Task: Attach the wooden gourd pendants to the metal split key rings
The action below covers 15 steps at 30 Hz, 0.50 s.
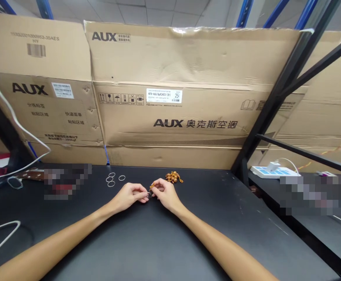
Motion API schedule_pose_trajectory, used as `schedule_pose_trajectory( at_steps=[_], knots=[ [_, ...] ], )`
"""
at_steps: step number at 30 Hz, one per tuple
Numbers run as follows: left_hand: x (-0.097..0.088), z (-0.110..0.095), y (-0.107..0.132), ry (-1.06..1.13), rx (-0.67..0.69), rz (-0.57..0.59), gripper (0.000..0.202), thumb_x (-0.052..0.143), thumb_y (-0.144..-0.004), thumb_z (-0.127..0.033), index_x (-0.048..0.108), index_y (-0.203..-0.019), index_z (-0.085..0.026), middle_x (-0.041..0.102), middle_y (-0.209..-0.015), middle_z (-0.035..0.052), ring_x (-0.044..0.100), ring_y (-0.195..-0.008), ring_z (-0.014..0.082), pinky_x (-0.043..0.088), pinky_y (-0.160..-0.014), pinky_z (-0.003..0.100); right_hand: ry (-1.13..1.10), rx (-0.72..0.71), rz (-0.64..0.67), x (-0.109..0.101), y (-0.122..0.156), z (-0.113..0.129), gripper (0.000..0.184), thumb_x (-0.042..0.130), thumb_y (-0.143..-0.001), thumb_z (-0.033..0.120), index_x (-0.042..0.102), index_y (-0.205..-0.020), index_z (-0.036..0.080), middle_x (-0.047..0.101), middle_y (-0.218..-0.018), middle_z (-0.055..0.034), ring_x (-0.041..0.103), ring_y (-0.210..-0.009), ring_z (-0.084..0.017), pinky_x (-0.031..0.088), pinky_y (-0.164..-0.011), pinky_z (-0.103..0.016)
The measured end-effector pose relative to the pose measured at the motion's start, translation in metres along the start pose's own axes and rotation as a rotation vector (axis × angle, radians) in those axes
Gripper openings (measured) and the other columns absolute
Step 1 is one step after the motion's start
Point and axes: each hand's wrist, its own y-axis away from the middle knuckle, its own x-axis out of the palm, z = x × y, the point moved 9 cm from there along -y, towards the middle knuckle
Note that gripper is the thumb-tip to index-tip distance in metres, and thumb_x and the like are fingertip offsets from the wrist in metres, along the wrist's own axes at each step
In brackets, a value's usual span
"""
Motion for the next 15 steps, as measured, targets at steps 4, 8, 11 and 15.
schedule_pose_trajectory(
  at_steps=[4, 8, 11, 15],
  knots=[
    [-0.005, -0.003, 0.000, -0.039, 0.048, -0.041, 0.025, 0.066, -0.076, -0.036, 0.066, -0.078, -0.011, 0.072, -0.070, 0.0076, 0.071, -0.069, 0.0206, 0.058, -0.069, 0.031, 0.026, -0.027, 0.005, 0.002, 0.001, 0.004, 0.023, 0.063, -0.078, 0.040, 0.059, -0.081, 0.017, 0.063, -0.070, -0.0003, 0.062, -0.063, -0.014, 0.046, -0.054, -0.023],
    [-0.012, -0.010, 0.001, -0.064, 0.107, -0.098, 0.026, 0.062, -0.079, -0.039, 0.063, -0.079, -0.012, 0.069, -0.070, 0.0059, 0.069, -0.065, 0.0190, 0.058, -0.061, 0.029, 0.049, -0.037, 0.029, 0.003, 0.001, 0.008, 0.026, 0.062, -0.079, 0.042, 0.064, -0.080, 0.016, 0.064, -0.068, -0.0013, 0.060, -0.064, -0.015, 0.046, -0.055, -0.024],
    [-0.018, -0.016, 0.001, -0.097, 0.170, -0.143, 0.025, 0.061, -0.081, -0.039, 0.062, -0.080, -0.014, 0.069, -0.072, 0.0049, 0.070, -0.068, 0.0190, 0.058, -0.064, 0.029, 0.050, -0.025, 0.055, 0.004, 0.001, 0.008, 0.028, 0.061, -0.080, 0.043, 0.066, -0.083, 0.016, 0.064, -0.070, -0.0022, 0.061, -0.065, -0.015, 0.045, -0.055, -0.024],
    [-0.020, -0.016, 0.002, -0.179, 0.204, -0.173, 0.023, 0.058, -0.084, -0.037, 0.064, -0.083, -0.015, 0.071, -0.076, 0.0058, 0.070, -0.072, 0.0198, 0.057, -0.071, 0.031, 0.043, -0.017, 0.091, 0.006, 0.002, 0.008, 0.031, 0.059, -0.082, 0.045, 0.066, -0.088, 0.016, 0.066, -0.073, -0.0036, 0.062, -0.068, -0.016, 0.046, -0.055, -0.024]
  ],
)
